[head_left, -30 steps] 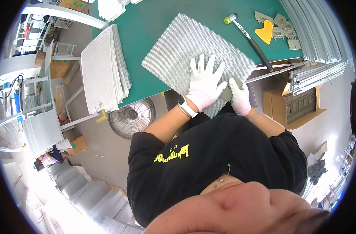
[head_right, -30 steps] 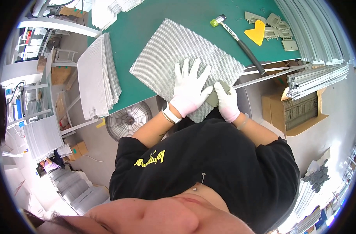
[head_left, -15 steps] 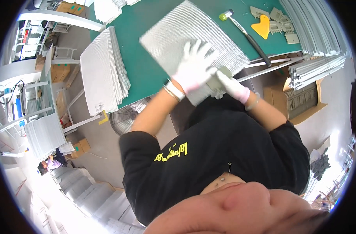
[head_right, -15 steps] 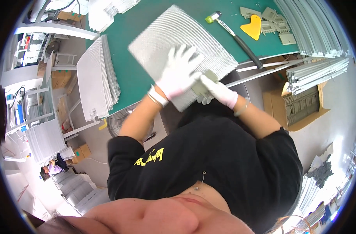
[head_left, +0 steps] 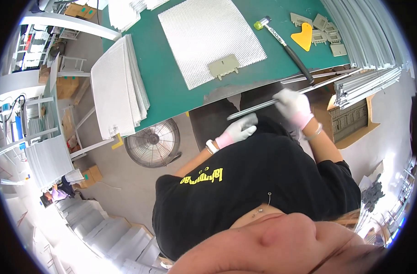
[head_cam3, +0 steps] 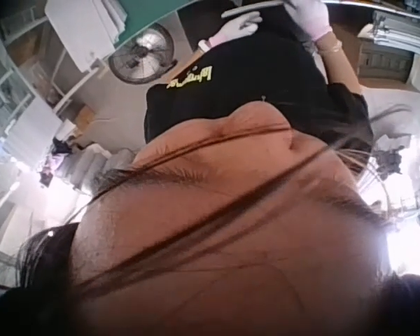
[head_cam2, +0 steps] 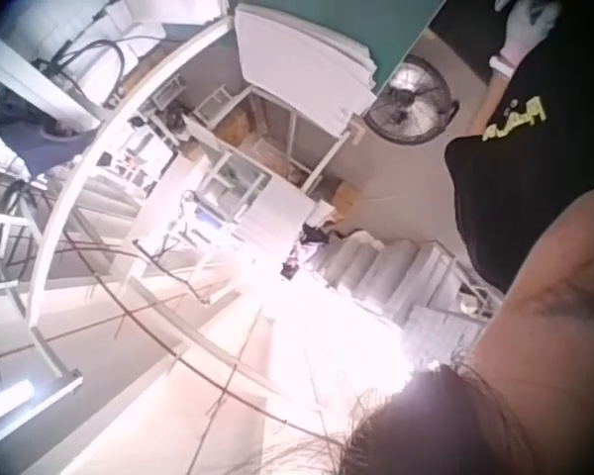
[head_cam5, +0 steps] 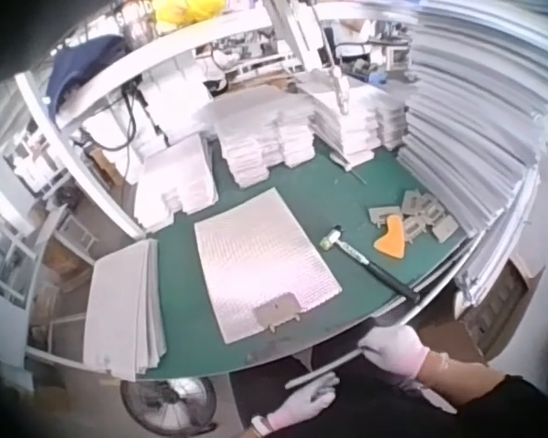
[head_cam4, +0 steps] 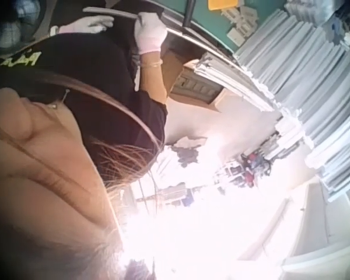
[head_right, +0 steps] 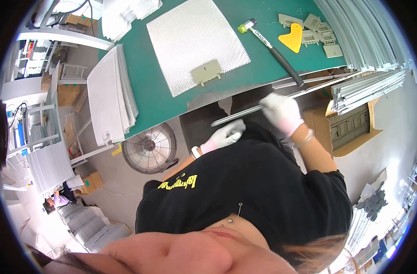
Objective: Assembling metal mesh filters by attaching frames and brackets using a hammer and power screwdriver.
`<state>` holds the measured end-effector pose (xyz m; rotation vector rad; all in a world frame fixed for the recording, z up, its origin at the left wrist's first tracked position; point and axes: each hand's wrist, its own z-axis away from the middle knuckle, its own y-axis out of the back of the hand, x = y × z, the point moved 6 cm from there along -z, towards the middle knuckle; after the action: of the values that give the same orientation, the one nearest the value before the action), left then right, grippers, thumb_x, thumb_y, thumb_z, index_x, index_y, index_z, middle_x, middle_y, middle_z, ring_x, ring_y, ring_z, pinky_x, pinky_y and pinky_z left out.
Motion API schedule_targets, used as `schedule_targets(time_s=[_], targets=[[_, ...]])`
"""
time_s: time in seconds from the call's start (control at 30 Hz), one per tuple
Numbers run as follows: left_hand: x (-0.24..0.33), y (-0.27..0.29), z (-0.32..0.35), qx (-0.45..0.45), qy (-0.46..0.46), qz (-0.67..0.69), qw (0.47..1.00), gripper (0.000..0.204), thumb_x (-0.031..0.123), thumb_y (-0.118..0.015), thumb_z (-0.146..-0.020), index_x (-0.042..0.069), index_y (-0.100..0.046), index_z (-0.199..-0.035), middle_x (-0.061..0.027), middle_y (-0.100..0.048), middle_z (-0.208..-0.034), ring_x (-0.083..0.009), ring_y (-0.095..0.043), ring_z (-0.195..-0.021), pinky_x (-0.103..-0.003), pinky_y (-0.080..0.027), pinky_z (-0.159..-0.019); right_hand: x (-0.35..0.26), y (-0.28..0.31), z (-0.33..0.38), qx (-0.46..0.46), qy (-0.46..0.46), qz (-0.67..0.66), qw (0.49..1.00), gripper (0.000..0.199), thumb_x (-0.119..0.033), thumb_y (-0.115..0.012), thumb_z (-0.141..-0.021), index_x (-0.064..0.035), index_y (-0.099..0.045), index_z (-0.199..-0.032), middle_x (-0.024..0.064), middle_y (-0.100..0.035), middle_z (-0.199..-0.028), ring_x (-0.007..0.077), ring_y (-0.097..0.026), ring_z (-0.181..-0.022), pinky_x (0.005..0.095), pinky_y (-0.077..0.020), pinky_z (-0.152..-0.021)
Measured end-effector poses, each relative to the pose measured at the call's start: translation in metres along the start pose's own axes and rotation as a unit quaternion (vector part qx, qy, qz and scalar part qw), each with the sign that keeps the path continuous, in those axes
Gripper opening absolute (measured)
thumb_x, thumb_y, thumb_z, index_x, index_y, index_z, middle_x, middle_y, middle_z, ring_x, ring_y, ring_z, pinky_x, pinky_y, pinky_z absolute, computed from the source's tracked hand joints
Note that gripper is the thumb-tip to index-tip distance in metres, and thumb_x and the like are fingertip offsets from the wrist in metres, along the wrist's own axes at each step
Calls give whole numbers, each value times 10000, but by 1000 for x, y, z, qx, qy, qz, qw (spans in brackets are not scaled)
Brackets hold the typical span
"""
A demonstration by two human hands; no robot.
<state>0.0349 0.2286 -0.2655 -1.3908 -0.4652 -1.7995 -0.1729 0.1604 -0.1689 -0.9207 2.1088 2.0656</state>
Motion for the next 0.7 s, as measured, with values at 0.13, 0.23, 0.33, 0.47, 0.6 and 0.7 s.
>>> schedule_targets(time_s=[0.13,0.23,0.33,0.47,0.6,0.7], targets=[[34,24,18,228,-207,149,940,780,624,-457,-982,3,-435,-1452,-157,-560,-1412,-268,-539,-1309,-381,-393,-1109,-101,-4,-8,-178,183,-184,949,133,-167,-660,-856,-116,-709,-969,75,-694,-941,279,-684,-806,356,-566,-694],[102,84,68,312,-311,208,873,707,634,-391,-1007,-14,-610,-1186,-152,-687,-1161,-218,-633,-1001,-353,-488,-922,-52,-23,19,-112,-70,-558,819,381,-331,-622,-951,-5,-647,-1146,129,-697,-1048,229,-686,-933,354,-555,-838],[169,148,158,568,-393,14,723,638,635,-310,-1031,127,-450,-670,-16,-500,-617,-164,-501,-575,-372,-498,-731,30,-18,25,156,-263,-887,346,490,-423,-532,-1004,46,-601,-1127,137,-659,-1077,245,-628,-1003,382,-506,-943],[194,183,226,496,-465,84,729,679,663,-275,-1024,139,-401,-610,-16,-403,-509,-158,-402,-461,-381,-437,-562,130,53,90,384,-270,-800,374,458,-398,-458,-1010,21,-574,-1156,143,-621,-1056,254,-576,-1027,419,-482,-948],[189,158,175,357,-328,-120,866,701,609,-324,-1041,61,-474,-631,-37,-397,-526,-243,-512,-532,-421,-483,-609,143,193,115,440,-41,-813,379,204,-230,-521,-945,-35,-545,-887,107,-558,-907,237,-531,-907,427,-434,-892],[163,120,118,279,-333,-65,899,673,592,-408,-1023,32,-505,-662,-42,-464,-579,-224,-550,-622,-372,-472,-623,97,246,101,558,-15,-698,448,167,-177,-535,-918,-43,-513,-820,93,-539,-836,219,-519,-862,403,-421,-858]])
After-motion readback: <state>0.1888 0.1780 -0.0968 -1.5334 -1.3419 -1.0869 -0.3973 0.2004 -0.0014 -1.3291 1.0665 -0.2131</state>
